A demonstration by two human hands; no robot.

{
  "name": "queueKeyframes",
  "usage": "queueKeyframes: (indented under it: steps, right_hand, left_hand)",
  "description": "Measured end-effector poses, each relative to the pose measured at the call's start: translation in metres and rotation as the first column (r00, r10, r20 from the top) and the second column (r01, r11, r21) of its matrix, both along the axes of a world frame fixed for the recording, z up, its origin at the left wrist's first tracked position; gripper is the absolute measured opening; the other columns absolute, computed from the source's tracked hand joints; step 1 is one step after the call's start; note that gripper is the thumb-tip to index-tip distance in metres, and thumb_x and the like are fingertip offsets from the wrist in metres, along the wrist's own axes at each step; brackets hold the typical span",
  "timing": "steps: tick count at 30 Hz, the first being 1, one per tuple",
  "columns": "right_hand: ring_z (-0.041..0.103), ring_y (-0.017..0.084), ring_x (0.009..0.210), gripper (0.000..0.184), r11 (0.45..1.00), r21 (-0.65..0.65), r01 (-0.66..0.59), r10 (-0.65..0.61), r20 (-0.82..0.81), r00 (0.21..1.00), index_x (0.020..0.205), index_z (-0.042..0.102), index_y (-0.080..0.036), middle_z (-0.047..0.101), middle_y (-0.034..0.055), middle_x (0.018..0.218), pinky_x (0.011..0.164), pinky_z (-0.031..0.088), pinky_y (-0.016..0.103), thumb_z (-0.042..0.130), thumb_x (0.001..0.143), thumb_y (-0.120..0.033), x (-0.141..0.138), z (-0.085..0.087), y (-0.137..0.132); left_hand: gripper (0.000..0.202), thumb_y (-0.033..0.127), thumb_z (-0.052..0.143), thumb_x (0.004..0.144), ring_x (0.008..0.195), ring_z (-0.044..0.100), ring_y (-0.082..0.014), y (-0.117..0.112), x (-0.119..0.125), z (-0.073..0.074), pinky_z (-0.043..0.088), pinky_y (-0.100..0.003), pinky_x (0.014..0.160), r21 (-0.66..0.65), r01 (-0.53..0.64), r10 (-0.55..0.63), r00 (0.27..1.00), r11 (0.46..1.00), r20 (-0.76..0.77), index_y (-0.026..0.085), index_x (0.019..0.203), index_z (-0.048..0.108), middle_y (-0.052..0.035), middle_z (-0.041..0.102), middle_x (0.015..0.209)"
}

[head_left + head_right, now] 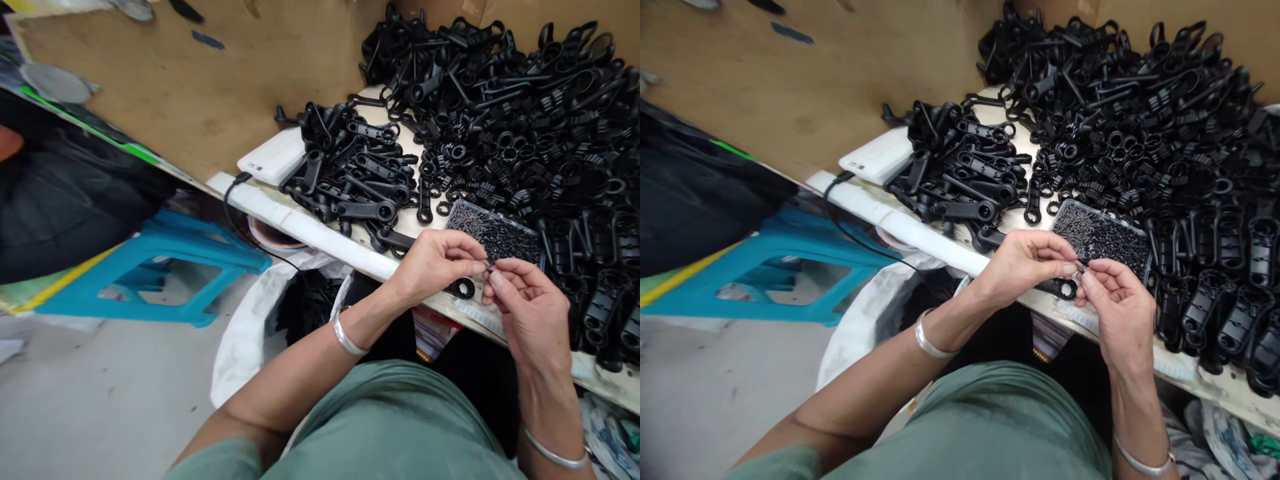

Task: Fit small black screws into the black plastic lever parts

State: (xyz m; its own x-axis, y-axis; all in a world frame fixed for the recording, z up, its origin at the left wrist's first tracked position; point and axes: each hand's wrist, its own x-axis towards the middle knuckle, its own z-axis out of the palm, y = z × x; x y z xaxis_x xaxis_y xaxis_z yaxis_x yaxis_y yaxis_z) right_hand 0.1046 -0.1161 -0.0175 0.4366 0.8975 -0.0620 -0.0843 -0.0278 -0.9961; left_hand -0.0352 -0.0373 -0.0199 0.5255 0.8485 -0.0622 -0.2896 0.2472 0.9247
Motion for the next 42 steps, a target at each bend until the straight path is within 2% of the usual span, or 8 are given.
queueKeyframes:
  steps: [9, 23, 26, 29, 35, 38, 40, 42]
  right_hand:
    - [0.064, 0.011, 0.056, 0.022, 1.000, 0.003, -0.028, 0.028, 0.091, 0.995, 0.090, 0.070, -0.018, 0.068, -0.0010, 0.068, 0.056, 0.057, 0.022, 0.083, 0.074, -0.027, 0.004, -0.004, -0.004]
    - [0.065, 0.013, 0.054, 0.020, 0.999, -0.043, -0.021, 0.034, 0.318, 0.947, 0.086, 0.071, -0.018, 0.070, 0.0012, 0.067, 0.053, 0.059, 0.024, 0.080, 0.077, -0.034, -0.001, 0.003, -0.007]
    - [0.065, 0.013, 0.053, 0.021, 0.997, -0.076, 0.013, 0.018, 0.396, 0.918, 0.085, 0.074, -0.017, 0.071, 0.0025, 0.066, 0.052, 0.058, 0.024, 0.077, 0.080, -0.036, -0.006, 0.006, -0.009]
    - [0.066, 0.014, 0.055, 0.021, 0.997, -0.069, 0.027, 0.000, 0.371, 0.928, 0.088, 0.075, -0.017, 0.071, 0.0022, 0.067, 0.054, 0.060, 0.025, 0.077, 0.080, -0.037, -0.010, 0.010, -0.009]
    - [0.063, 0.012, 0.050, 0.018, 0.998, -0.053, 0.019, 0.002, 0.365, 0.931, 0.084, 0.073, -0.016, 0.069, 0.0008, 0.064, 0.053, 0.059, 0.024, 0.077, 0.079, -0.033, -0.011, 0.010, -0.005]
    - [0.060, 0.011, 0.046, 0.016, 0.998, -0.056, -0.010, 0.030, 0.373, 0.927, 0.081, 0.072, -0.016, 0.066, -0.0003, 0.059, 0.048, 0.056, 0.023, 0.077, 0.078, -0.032, -0.009, 0.011, -0.003]
    - [0.060, 0.012, 0.046, 0.015, 0.998, -0.063, -0.027, 0.050, 0.399, 0.916, 0.080, 0.071, -0.017, 0.065, -0.0006, 0.058, 0.047, 0.054, 0.023, 0.076, 0.078, -0.031, -0.006, 0.012, -0.004]
    - [0.060, 0.011, 0.046, 0.015, 0.995, -0.085, -0.060, 0.092, 0.463, 0.881, 0.080, 0.071, -0.018, 0.065, -0.0007, 0.058, 0.046, 0.052, 0.022, 0.075, 0.079, -0.032, 0.000, 0.012, -0.007]
  left_hand:
    - [0.010, 0.003, 0.075, 0.070, 0.064, 0.065, -0.0072, -0.002, -0.004, 0.002, 0.053, -0.016, 0.063, 0.028, 0.012, -0.011, 1.000, 1.000, -0.015, 0.011, 0.074, 0.071, 0.0005, 0.070, 0.068]
    - [0.006, 0.007, 0.072, 0.075, 0.069, 0.068, -0.0101, -0.006, -0.008, 0.000, 0.054, -0.018, 0.066, 0.296, -0.003, 0.056, 0.984, 0.955, -0.170, 0.013, 0.076, 0.073, -0.0012, 0.073, 0.074]
    - [0.008, 0.009, 0.070, 0.079, 0.072, 0.069, -0.0113, -0.011, -0.008, 0.002, 0.054, -0.020, 0.069, 0.407, -0.031, 0.150, 0.953, 0.913, -0.263, 0.015, 0.078, 0.074, -0.0010, 0.075, 0.077]
    - [0.011, 0.010, 0.069, 0.082, 0.076, 0.070, -0.0118, -0.016, -0.007, 0.004, 0.054, -0.022, 0.077, 0.498, -0.040, 0.229, 0.918, 0.866, -0.323, 0.018, 0.080, 0.076, 0.0006, 0.077, 0.083]
    - [0.014, 0.010, 0.065, 0.087, 0.080, 0.072, -0.0121, -0.024, -0.005, 0.000, 0.053, -0.020, 0.078, 0.578, -0.049, 0.293, 0.895, 0.815, -0.337, 0.020, 0.084, 0.075, 0.0023, 0.078, 0.089]
    - [0.015, 0.012, 0.062, 0.091, 0.082, 0.072, -0.0120, -0.025, -0.010, -0.001, 0.052, -0.020, 0.078, 0.620, -0.006, 0.284, 0.892, 0.785, -0.351, 0.021, 0.089, 0.074, 0.0023, 0.078, 0.090]
    - [0.015, 0.014, 0.059, 0.094, 0.087, 0.073, -0.0127, -0.026, -0.018, 0.000, 0.052, -0.021, 0.081, 0.682, 0.052, 0.292, 0.878, 0.729, -0.379, 0.021, 0.096, 0.072, 0.0014, 0.078, 0.095]
    - [0.014, 0.014, 0.059, 0.095, 0.098, 0.071, -0.0154, -0.026, -0.028, 0.000, 0.050, -0.025, 0.085, 0.767, 0.152, 0.323, 0.843, 0.623, -0.430, 0.019, 0.103, 0.069, -0.0020, 0.077, 0.104]
